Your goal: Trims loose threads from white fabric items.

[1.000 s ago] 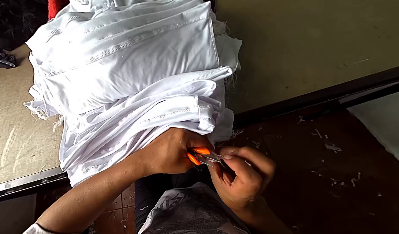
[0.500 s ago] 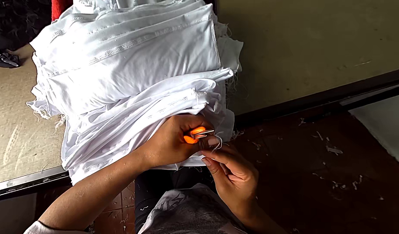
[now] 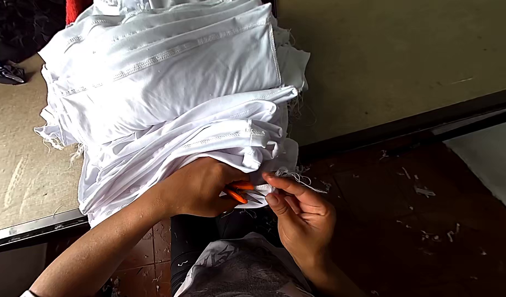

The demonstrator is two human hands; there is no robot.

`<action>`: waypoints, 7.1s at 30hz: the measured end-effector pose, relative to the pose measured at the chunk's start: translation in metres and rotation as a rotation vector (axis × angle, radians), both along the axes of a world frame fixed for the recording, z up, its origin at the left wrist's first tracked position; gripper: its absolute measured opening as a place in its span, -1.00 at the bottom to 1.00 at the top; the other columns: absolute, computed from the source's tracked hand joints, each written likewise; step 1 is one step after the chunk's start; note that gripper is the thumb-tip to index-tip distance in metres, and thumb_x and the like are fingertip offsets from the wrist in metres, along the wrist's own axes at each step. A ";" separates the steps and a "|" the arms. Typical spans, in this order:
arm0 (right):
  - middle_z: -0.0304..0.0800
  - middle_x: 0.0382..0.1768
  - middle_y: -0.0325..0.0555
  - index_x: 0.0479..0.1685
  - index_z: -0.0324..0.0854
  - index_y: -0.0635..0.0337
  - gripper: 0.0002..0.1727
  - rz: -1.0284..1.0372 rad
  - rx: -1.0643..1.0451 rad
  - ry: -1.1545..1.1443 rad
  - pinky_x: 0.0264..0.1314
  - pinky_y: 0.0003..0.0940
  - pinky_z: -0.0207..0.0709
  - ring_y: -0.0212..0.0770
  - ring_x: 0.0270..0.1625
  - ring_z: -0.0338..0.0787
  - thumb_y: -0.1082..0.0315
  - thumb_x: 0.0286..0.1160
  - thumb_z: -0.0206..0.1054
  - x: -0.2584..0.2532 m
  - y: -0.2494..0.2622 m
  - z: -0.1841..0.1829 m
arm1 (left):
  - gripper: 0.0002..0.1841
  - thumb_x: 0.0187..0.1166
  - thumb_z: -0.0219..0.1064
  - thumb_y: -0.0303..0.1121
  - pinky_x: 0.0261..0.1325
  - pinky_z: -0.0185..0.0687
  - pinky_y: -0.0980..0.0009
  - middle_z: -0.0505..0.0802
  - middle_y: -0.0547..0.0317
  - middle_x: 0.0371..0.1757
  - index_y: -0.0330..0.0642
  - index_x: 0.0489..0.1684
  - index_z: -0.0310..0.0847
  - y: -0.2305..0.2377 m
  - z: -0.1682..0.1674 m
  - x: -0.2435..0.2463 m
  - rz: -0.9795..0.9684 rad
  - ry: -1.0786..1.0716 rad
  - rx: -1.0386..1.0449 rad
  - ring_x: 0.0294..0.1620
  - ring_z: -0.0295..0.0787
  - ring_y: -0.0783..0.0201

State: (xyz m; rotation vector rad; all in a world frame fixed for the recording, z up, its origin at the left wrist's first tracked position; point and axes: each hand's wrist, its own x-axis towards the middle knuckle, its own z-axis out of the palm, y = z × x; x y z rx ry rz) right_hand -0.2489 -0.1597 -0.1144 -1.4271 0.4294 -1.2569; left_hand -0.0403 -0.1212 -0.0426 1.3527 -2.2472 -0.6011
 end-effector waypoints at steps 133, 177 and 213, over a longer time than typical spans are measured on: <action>0.91 -0.02 -0.21 0.65 0.51 -0.11 -0.43 0.061 0.420 0.033 0.09 -0.46 0.79 -0.38 -0.06 0.90 0.35 0.60 0.36 -0.018 0.009 0.023 | -0.74 0.71 0.27 -0.32 -0.04 0.48 0.22 0.87 0.12 -0.28 -0.19 0.11 0.84 0.008 -0.001 -0.017 0.131 -0.329 -0.611 -0.20 0.72 0.15; 0.90 -0.15 -0.25 0.09 0.77 0.07 -0.81 0.090 0.252 -0.026 -0.16 -0.48 0.86 -0.38 -0.23 0.91 0.42 0.64 0.33 -0.015 -0.017 0.048 | -0.49 0.64 0.32 0.06 -0.25 0.65 0.26 0.79 -0.03 -0.15 -0.34 -0.01 0.70 0.050 -0.034 -0.053 -0.160 0.220 0.218 -0.24 0.74 0.16; 0.69 -0.08 0.21 0.08 0.55 0.38 -0.66 -0.522 -0.610 0.676 -0.02 -0.23 0.65 0.02 -0.06 0.74 0.50 0.31 0.40 -0.002 -0.043 -0.012 | -0.95 0.22 0.33 -0.39 -0.50 0.53 0.27 0.71 0.26 -0.53 -0.04 -0.58 0.65 -0.029 0.017 0.023 0.002 -0.344 -0.216 -0.46 0.71 0.30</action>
